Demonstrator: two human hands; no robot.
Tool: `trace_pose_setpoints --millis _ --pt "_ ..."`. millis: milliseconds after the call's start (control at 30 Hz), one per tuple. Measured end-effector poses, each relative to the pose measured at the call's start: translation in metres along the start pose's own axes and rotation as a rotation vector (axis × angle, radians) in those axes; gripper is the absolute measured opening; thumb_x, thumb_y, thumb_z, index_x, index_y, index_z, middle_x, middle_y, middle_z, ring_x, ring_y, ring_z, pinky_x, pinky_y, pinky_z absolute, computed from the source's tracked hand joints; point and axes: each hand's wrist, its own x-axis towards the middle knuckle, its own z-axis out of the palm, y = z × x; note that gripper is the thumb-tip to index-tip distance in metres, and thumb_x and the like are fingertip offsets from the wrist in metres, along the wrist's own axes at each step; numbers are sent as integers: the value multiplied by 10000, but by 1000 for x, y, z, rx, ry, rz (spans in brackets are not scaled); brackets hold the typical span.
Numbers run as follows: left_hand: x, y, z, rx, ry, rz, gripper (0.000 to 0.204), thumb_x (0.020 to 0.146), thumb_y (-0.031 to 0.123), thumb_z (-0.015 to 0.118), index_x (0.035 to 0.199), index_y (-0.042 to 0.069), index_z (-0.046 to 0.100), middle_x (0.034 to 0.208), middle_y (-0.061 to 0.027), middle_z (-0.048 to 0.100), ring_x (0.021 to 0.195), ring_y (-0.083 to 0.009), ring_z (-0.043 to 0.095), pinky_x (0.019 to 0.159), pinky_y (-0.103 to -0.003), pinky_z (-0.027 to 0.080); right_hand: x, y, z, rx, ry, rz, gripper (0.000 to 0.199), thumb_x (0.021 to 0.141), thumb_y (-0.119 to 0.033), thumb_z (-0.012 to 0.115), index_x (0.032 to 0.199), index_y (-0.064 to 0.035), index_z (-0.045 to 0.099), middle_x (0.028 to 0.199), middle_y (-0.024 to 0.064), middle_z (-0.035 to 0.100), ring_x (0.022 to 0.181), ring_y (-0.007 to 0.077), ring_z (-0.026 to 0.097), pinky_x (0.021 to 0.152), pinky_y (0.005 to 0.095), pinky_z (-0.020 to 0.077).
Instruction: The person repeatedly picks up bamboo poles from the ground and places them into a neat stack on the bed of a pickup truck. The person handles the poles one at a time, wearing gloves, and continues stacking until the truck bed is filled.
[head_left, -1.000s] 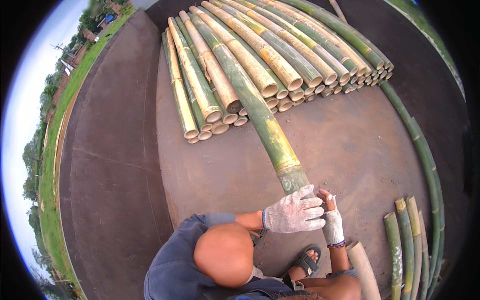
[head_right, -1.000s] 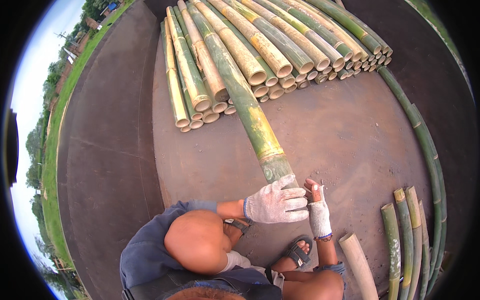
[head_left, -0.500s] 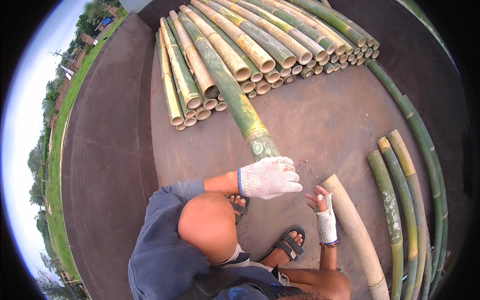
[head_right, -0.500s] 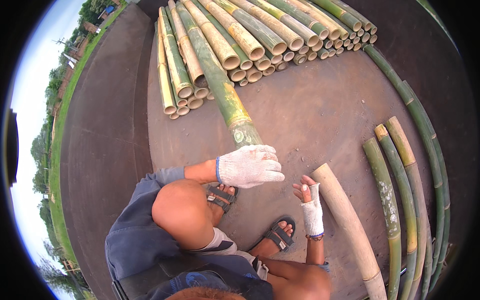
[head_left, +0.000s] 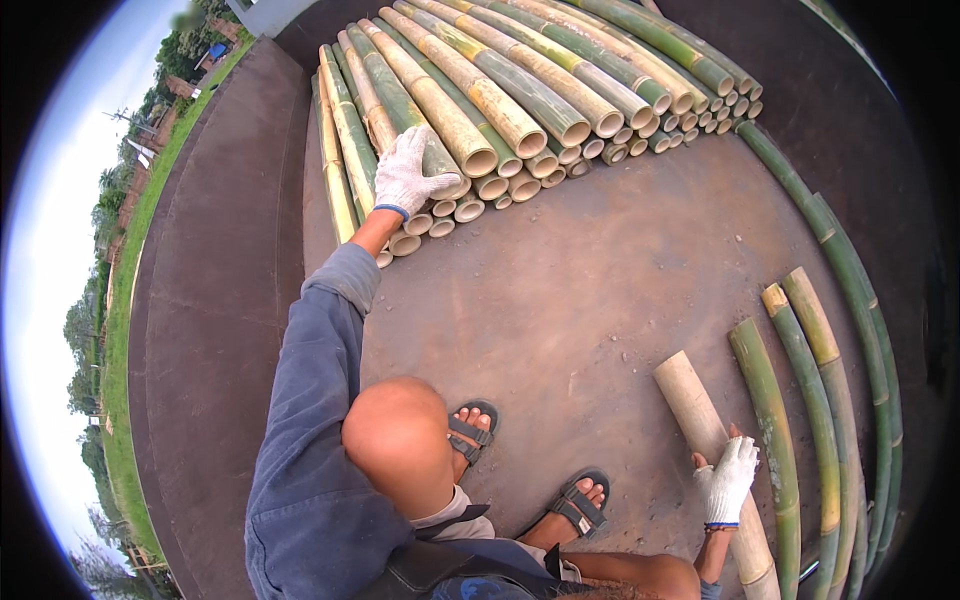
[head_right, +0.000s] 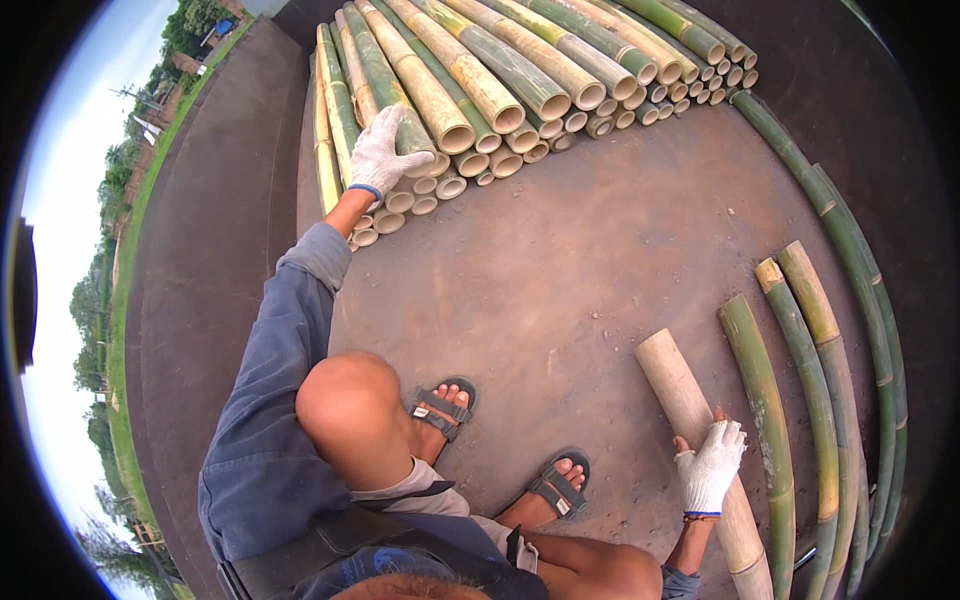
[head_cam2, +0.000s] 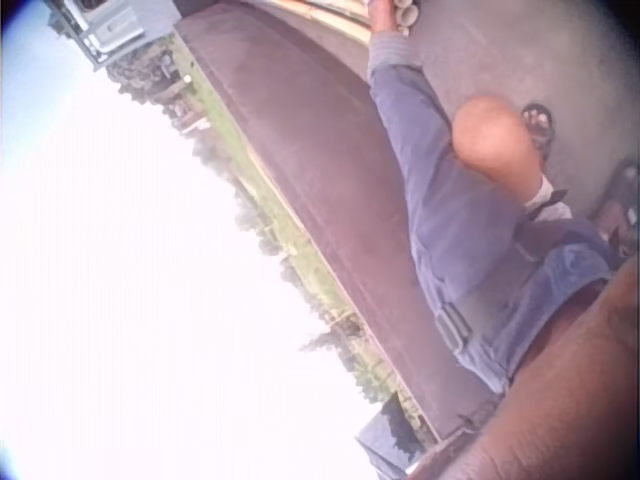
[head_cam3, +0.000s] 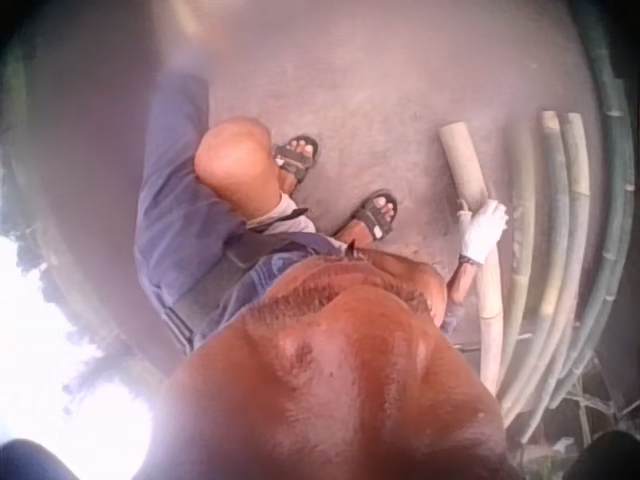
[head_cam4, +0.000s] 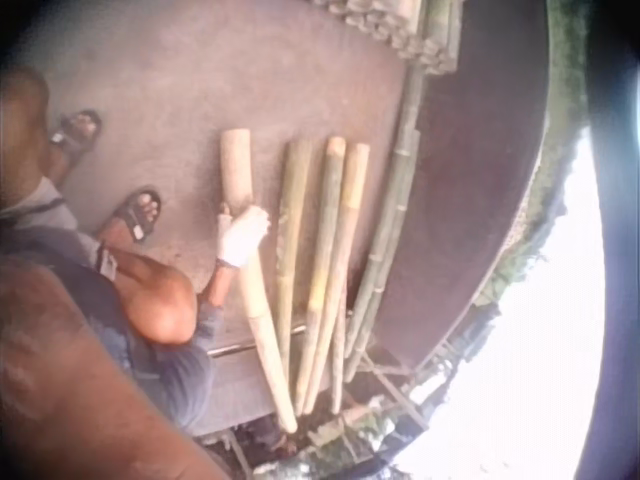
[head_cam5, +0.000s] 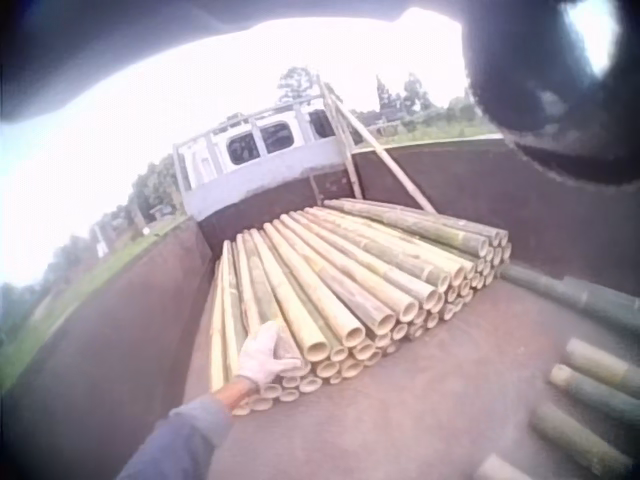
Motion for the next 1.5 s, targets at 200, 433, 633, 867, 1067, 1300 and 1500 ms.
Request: trace_pose_setpoints --millis 200,433,633,867,1067,1300,1500 --pt "30 -38 13 -6 -69 -180 1127 794 593 917 1677 73 448 1715 -231 450 1563 -381 470 1315 -428 378 -24 57 10 -64 -236 78 1153 651 -300 1030 1623 -49 462 1493 285 573 1386 503 561 1189 584 452" --pt "-45 24 14 -278 401 185 763 878 411 920 1498 56 652 1541 -212 627 1444 -406 579 1211 -490 472 -5 35 -18 30 -252 -12 886 657 -271 985 1412 -31 588 1315 259 598 1182 474 666 954 537 604" --pt "-250 178 50 -1311 -1008 -147 1109 826 488 966 1670 18 420 1559 -222 607 1352 -313 662 1165 -432 537 24 -76 -85 254 -444 -238 902 739 -403 990 1444 -38 562 1277 248 579 1120 469 701 920 543 607" --pt "-252 239 42 -2504 -949 -803 903 1039 601 730 1646 26 388 1612 -164 511 1459 -304 539 1280 -455 431 91 -214 -120 459 -319 -677 932 876 -424 928 1576 -8 477 1327 271 588 1155 487 693 998 536 577" --pt "-174 87 -1 -2295 -169 -823 922 1015 676 713 1622 42 433 1538 -154 585 1426 -285 578 1266 -446 421 42 -104 -149 384 -683 -323 1316 552 -462 1115 1594 12 463 1402 251 634 1350 408 630 1099 502 540" --pt "-91 -24 5 -1645 169 -863 977 1023 664 710 1627 -40 401 1486 -190 592 1333 -265 610 1136 -421 525 70 -94 -118 74 -471 -324 1011 633 -426 1064 1391 39 582 1291 235 642 1132 449 718 946 494 608" --pt "-126 -8 5 -1603 335 -375 869 1142 404 652 1697 -121 239 1642 -266 467 1507 -261 482 1259 -365 410 130 -209 -105 142 -309 -623 888 731 -493 1004 1316 34 592 1198 248 629 1070 461 715 898 502 607"
